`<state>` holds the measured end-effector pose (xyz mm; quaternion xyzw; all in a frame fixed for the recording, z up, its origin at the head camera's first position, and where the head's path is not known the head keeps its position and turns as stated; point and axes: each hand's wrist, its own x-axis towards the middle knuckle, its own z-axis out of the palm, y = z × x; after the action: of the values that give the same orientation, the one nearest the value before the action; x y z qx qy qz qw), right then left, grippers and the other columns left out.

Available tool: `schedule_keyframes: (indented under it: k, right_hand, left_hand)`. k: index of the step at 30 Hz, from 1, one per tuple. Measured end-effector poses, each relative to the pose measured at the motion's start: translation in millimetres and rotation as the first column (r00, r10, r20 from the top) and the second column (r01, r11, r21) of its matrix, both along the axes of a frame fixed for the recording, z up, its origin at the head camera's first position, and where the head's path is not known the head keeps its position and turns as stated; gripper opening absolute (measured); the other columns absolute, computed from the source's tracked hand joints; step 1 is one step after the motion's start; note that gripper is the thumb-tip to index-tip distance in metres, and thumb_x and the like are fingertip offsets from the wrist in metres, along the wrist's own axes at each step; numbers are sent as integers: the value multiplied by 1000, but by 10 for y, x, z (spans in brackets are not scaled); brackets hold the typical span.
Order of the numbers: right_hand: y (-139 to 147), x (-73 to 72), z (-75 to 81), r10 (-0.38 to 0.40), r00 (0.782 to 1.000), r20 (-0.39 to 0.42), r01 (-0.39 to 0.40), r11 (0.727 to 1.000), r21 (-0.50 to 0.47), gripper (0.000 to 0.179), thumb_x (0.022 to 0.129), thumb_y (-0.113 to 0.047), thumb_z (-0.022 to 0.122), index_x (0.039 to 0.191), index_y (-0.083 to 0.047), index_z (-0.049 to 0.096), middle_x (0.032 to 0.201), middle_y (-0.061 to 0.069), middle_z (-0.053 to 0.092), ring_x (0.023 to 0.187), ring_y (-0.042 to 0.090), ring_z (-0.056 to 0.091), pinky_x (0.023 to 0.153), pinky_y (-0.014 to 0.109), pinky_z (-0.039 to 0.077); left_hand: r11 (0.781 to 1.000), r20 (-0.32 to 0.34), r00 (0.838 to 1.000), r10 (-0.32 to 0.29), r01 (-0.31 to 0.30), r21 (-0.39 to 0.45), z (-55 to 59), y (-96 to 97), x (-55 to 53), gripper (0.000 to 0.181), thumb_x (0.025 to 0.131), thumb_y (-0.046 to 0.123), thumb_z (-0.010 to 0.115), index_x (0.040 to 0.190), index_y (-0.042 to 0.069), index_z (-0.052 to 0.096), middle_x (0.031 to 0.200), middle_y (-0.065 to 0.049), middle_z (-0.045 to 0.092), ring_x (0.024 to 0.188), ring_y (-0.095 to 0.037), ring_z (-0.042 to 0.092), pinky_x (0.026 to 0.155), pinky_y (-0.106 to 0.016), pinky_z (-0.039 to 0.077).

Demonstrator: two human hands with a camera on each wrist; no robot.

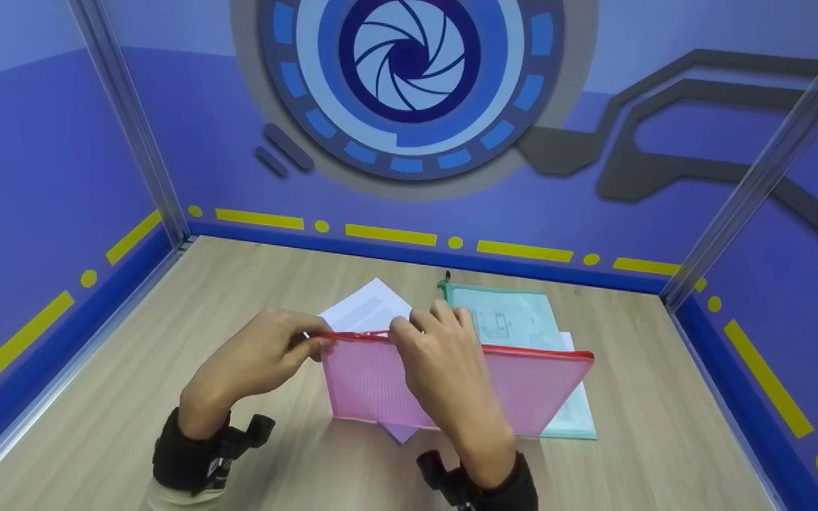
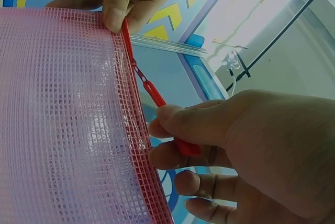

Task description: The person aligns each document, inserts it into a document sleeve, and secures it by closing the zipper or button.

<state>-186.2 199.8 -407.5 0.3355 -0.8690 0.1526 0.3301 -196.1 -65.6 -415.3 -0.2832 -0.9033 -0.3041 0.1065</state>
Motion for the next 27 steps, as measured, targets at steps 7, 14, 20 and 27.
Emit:
schedule_keyframes:
  k: [7, 14, 20, 27]
  right_hand:
    - [7, -2, 10, -27, 999, 35, 27, 1000, 4, 14, 90, -5, 84, 98, -16, 80, 82, -5, 68, 80, 16, 51, 72, 34, 35]
    - [27, -10, 7, -48, 997, 64, 48, 999, 6, 12, 90, -8, 84, 99, -16, 81, 85, -5, 70, 81, 16, 52, 74, 34, 36]
    - [40, -15, 9, -58, 996, 63, 58, 998, 3, 12, 90, -8, 84, 99, -16, 81, 86, -4, 71, 81, 18, 53, 74, 35, 37]
    - [41, -22, 12, -49, 998, 46, 49, 999, 7, 13, 90, -6, 84, 98, -16, 81, 84, -4, 70, 80, 17, 53, 73, 35, 36]
  left_hand:
    - [1000, 0, 1000, 17, -17, 0, -2, -9, -9, 12, 103, 17, 71, 99, 16, 81, 83, 6, 74, 75, -8, 61, 71, -31, 51]
    - [1000, 5, 1000, 27, -27, 3, -8, -30, -11, 12, 103, 14, 70, 98, 15, 81, 81, 6, 72, 73, -9, 59, 71, -32, 50]
    - [999, 10, 999, 35, -35, 10, -8, -56, -8, 11, 103, 14, 71, 98, 15, 81, 81, 6, 73, 72, -9, 59, 70, -31, 50]
    - [999, 14, 999, 47, -47, 13, -14, -81, -10, 12, 103, 15, 70, 97, 15, 80, 81, 5, 72, 73, -10, 59, 71, -32, 50]
